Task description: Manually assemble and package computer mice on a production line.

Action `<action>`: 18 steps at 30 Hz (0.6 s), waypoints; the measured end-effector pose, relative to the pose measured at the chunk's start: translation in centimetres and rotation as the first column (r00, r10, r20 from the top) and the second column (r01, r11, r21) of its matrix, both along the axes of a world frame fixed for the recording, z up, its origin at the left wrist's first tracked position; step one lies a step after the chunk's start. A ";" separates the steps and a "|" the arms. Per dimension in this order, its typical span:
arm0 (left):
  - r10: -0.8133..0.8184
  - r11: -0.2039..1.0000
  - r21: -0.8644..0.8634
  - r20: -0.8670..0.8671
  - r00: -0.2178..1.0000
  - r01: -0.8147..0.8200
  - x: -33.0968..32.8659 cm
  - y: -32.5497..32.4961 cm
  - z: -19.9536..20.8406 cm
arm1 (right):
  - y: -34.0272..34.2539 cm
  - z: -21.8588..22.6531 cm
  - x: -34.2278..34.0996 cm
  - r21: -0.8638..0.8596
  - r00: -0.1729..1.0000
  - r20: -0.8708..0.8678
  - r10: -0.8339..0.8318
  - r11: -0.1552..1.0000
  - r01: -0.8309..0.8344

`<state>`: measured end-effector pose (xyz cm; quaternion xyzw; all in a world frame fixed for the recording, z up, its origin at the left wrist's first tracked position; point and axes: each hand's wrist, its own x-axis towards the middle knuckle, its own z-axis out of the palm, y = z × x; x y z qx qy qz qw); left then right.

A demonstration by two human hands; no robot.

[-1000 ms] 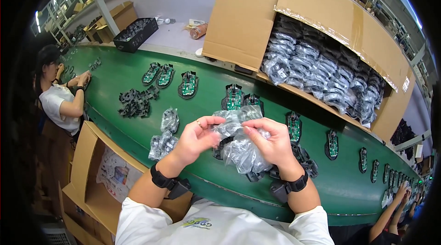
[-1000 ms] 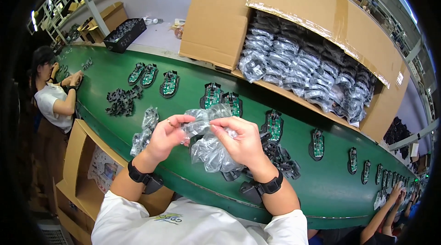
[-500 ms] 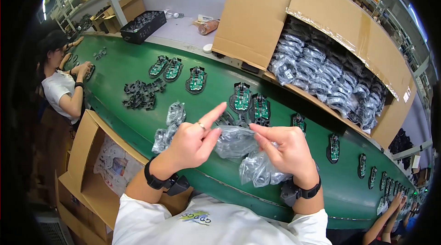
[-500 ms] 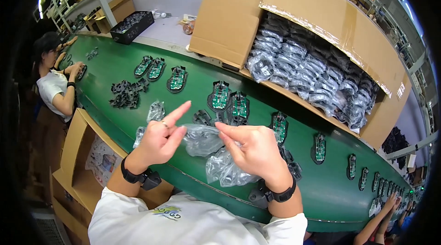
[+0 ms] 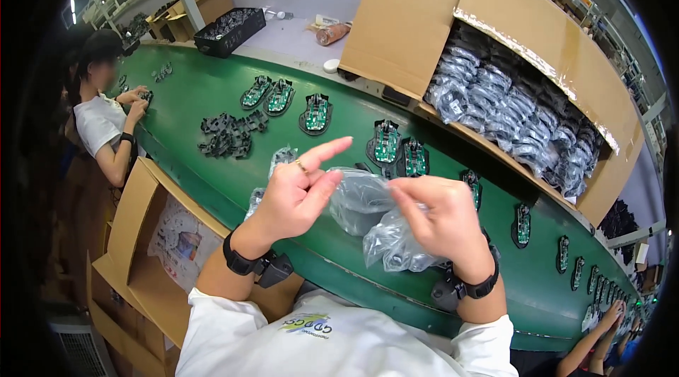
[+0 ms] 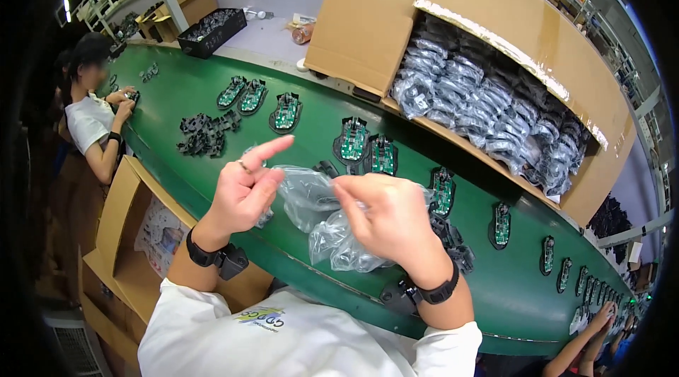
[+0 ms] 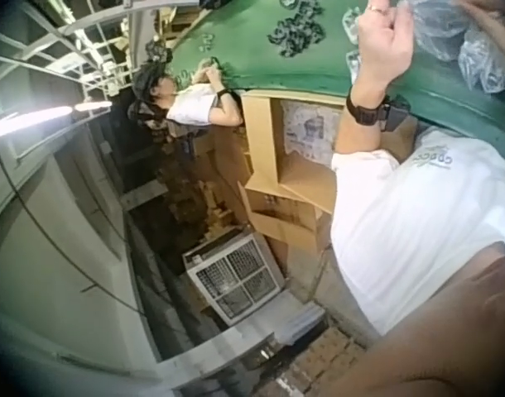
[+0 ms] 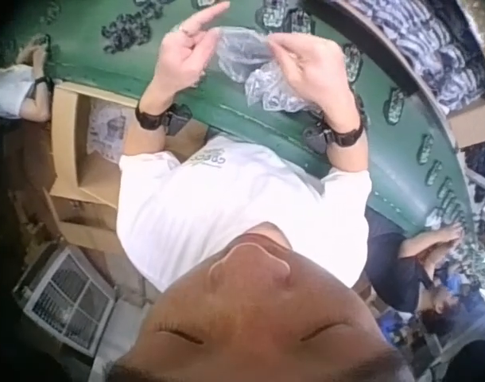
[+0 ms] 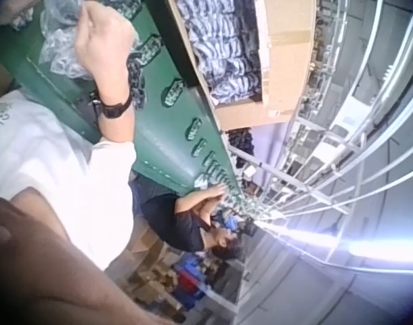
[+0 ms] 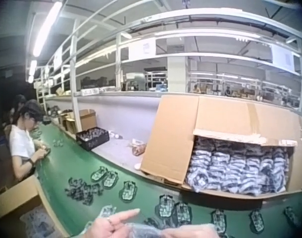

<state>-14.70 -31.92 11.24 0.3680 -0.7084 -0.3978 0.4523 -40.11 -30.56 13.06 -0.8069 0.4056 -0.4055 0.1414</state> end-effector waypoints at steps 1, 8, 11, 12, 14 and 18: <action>0.004 1.000 0.023 -0.177 0.984 0.000 0.3 -0.1 -0.5 | 0.2 0.3 -0.2 -0.036 0.993 0.117 -0.016 0.999 0.021; 0.448 0.889 -0.364 0.817 0.364 -0.276 5.2 -5.1 -5.1 | -0.5 -0.5 -1.1 -0.142 0.971 0.187 -0.147 0.974 0.175; 0.361 0.915 -0.251 0.860 0.360 -0.317 5.0 -5.8 -6.3 | -0.8 -2.5 -1.2 -0.167 0.964 0.243 -0.107 0.975 0.150; 0.387 0.902 -0.238 0.815 0.431 -0.360 5.1 -6.1 -6.6 | -0.4 -2.7 -1.3 -0.118 0.961 0.257 -0.101 0.984 0.135; 0.415 0.889 -0.257 0.801 0.431 -0.378 5.3 -6.8 -7.1 | 0.3 -2.7 -1.5 0.083 0.958 0.278 -0.066 0.996 0.044; 0.202 0.979 0.045 -0.017 0.979 -0.201 2.8 -5.6 -6.9 | 0.0 -2.6 -0.7 0.414 0.970 0.241 -0.015 0.906 -0.089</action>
